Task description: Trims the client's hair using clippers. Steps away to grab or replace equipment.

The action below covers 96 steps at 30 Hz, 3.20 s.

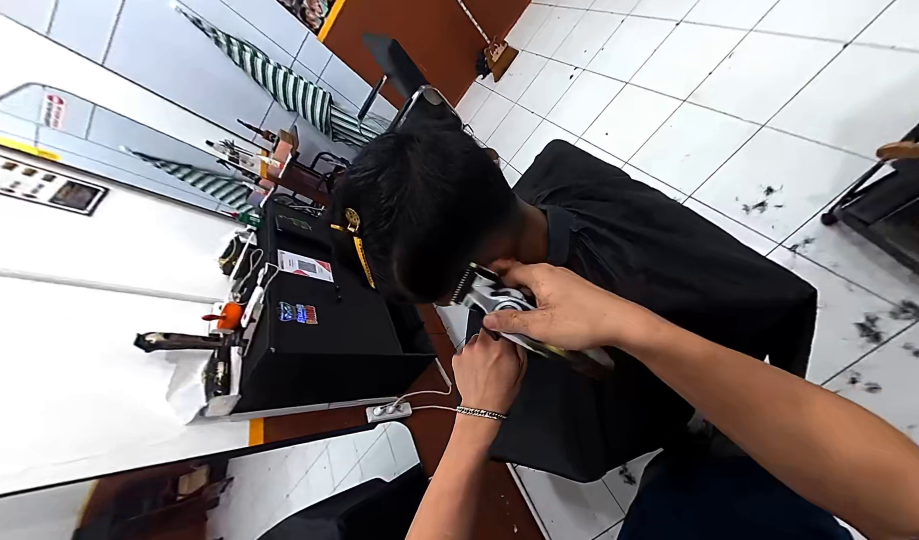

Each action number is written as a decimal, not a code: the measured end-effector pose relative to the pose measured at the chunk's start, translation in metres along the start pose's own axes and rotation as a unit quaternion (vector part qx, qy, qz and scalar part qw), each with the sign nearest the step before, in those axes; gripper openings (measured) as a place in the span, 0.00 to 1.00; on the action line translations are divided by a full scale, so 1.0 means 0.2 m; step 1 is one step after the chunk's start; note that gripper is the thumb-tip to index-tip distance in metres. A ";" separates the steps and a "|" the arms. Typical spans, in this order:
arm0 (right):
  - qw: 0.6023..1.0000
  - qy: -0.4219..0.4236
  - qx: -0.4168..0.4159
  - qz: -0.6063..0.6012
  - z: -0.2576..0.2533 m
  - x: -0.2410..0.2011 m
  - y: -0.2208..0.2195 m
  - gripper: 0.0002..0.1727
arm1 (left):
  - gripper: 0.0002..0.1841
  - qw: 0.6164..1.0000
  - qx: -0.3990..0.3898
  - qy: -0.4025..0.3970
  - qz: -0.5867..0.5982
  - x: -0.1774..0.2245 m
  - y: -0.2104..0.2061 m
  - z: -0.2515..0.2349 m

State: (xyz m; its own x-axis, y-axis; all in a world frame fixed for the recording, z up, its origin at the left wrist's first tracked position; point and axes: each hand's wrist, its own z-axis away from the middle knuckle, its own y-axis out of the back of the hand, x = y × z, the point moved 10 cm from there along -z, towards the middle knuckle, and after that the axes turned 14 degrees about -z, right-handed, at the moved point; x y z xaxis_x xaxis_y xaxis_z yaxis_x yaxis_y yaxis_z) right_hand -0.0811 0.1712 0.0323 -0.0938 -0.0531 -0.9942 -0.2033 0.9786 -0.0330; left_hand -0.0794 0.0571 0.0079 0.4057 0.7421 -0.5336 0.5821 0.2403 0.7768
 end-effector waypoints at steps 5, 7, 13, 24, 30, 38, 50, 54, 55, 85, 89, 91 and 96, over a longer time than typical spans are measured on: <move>0.999 0.002 0.013 -0.049 0.00 -0.01 0.03 0.21 | 0.17 1.000 -0.002 -0.006 -0.003 0.00 0.00 0.00; 0.999 -0.013 -0.018 -0.034 -0.01 0.03 0.05 0.21 | 0.16 1.000 -0.002 -0.004 -0.002 0.00 0.01 0.00; 0.999 -0.008 0.012 -0.036 0.01 -0.02 0.06 0.21 | 0.17 1.000 -0.005 -0.007 -0.015 0.00 0.03 0.00; 0.996 -0.033 -0.031 -0.075 -0.02 0.07 0.12 0.22 | 0.17 0.999 -0.027 -0.004 -0.031 0.00 0.02 0.00; 0.990 -0.024 -0.045 -0.132 -0.03 0.10 0.17 0.20 | 0.21 0.999 -0.028 -0.002 -0.036 0.00 0.03 0.00; 0.986 -0.004 -0.051 -0.157 -0.05 0.09 0.18 0.19 | 0.22 0.999 -0.025 0.005 -0.038 -0.01 0.03 0.00; 0.979 0.063 -0.179 -0.078 0.18 -0.14 0.02 0.21 | 0.13 0.940 0.197 -0.012 0.278 -0.20 0.37 0.16; 0.948 0.164 -0.091 -0.258 0.32 -0.16 0.26 0.10 | 0.13 0.872 0.343 0.010 0.349 -0.38 0.74 0.07; 0.942 0.179 -0.068 -0.274 0.34 -0.16 0.30 0.11 | 0.14 0.868 0.365 0.001 0.337 -0.37 0.78 0.05; 0.992 0.004 0.125 -0.005 0.07 0.12 -0.19 0.23 | 0.21 0.960 0.024 -0.078 0.267 -0.55 -0.09 0.65; 0.992 0.004 0.124 0.000 0.08 0.12 -0.17 0.22 | 0.21 0.961 0.015 -0.076 0.267 -0.55 -0.09 0.65; 0.992 0.028 0.123 -0.002 0.07 0.09 -0.16 0.21 | 0.21 0.960 0.013 -0.076 0.268 -0.55 -0.09 0.65; 0.993 0.005 0.117 -0.016 0.07 0.13 -0.14 0.21 | 0.21 0.962 0.009 -0.074 0.262 -0.54 -0.09 0.64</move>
State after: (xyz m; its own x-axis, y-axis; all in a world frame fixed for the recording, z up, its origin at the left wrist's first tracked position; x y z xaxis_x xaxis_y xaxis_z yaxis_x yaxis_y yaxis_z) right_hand -0.0648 0.1452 0.0062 -0.1008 -0.0853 -0.9912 0.0248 0.9958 -0.0883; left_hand -0.0442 -0.1078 0.0096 0.7419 0.6610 -0.1124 0.2821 -0.1556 0.9467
